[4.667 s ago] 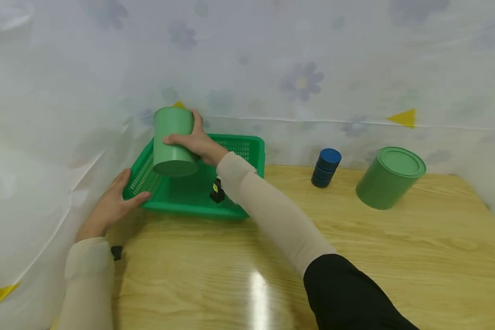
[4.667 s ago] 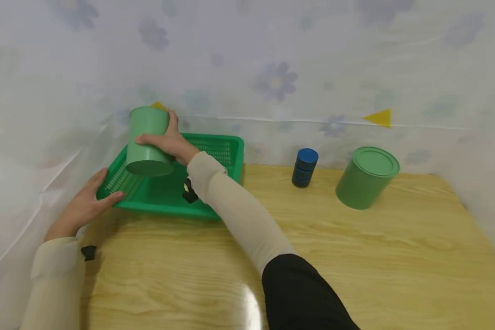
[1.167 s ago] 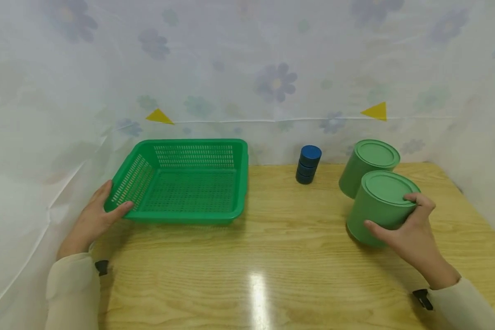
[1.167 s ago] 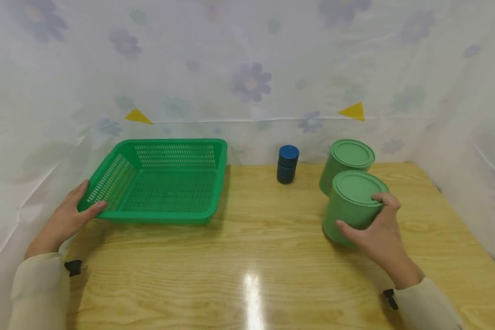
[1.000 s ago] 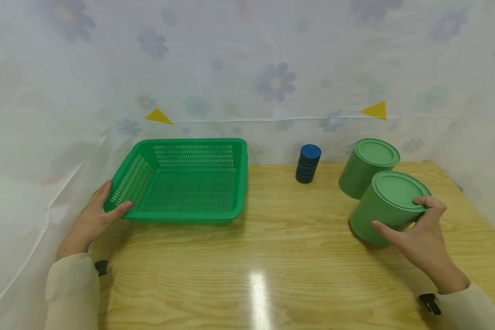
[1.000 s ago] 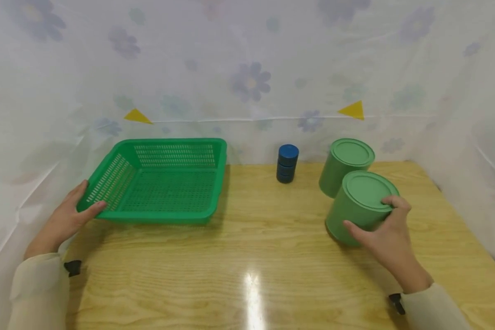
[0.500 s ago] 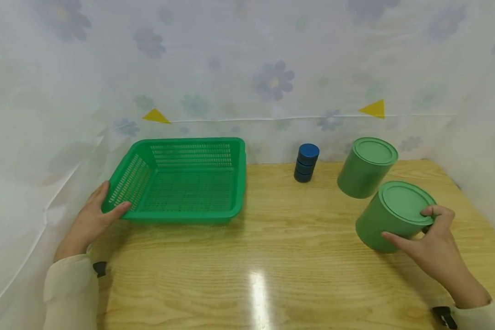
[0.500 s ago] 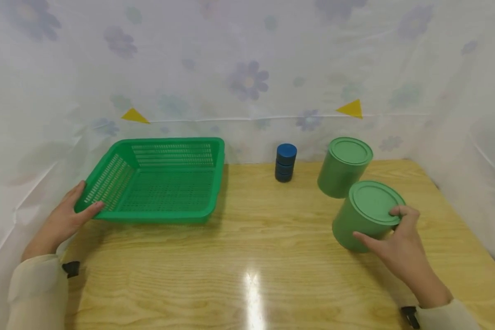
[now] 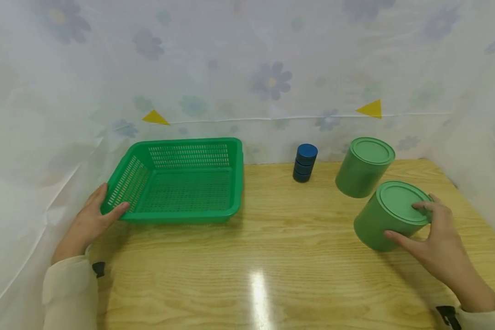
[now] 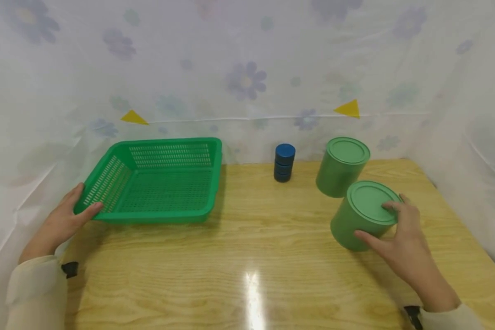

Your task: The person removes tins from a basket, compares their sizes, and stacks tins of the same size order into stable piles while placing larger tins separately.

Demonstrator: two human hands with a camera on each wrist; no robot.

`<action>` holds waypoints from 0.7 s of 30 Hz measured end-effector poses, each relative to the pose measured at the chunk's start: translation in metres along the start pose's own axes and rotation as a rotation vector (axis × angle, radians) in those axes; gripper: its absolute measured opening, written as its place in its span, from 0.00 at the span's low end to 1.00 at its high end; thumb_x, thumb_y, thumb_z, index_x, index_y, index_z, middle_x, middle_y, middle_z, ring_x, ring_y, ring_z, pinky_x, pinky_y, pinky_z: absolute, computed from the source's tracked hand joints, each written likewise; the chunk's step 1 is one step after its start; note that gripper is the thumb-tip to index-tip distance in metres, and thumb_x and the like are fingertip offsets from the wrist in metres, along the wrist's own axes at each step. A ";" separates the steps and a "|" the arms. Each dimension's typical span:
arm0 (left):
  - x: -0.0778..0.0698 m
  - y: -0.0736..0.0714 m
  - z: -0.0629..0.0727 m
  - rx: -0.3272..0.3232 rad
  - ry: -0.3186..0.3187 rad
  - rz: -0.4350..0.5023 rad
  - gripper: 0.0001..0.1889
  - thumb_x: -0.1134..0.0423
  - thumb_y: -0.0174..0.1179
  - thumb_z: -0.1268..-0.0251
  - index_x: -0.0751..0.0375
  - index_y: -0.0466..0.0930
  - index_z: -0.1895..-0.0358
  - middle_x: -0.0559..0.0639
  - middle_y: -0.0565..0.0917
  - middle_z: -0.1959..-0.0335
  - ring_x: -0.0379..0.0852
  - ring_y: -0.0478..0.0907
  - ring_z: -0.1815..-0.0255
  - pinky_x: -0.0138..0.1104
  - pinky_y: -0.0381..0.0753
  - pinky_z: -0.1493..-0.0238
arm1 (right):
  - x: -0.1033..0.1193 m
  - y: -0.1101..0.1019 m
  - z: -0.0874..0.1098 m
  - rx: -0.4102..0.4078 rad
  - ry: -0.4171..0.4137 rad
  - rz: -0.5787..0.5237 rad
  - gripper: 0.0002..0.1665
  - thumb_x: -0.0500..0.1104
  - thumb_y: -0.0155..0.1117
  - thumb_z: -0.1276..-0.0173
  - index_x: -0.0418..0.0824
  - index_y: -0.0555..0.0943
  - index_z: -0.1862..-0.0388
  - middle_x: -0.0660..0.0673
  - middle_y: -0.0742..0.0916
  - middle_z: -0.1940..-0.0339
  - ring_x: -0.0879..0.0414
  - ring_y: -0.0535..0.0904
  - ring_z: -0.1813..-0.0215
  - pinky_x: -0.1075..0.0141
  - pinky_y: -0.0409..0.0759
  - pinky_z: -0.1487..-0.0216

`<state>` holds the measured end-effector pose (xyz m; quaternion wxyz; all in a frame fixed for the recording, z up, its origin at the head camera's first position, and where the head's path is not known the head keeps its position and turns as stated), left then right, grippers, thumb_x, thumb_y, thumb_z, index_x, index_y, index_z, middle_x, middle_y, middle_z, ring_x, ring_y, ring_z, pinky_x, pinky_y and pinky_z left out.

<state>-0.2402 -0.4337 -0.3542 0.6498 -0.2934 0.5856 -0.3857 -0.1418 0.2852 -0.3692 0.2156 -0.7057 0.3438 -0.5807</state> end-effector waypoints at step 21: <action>-0.140 0.047 0.016 -0.173 0.327 -0.310 0.50 0.35 0.58 0.30 0.61 0.46 0.18 0.67 0.43 0.19 0.67 0.37 0.20 0.68 0.38 0.29 | 0.116 0.034 -0.015 -0.053 -0.433 0.233 0.49 0.67 0.67 0.33 0.42 0.67 0.23 0.24 0.52 0.21 0.22 0.42 0.23 0.24 0.43 0.32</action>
Point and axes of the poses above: each hand's wrist, its own z-axis away from the middle knuckle, its own y-axis out of the palm, x = y × z, the point moved 10 cm from there along -z, towards the middle knuckle
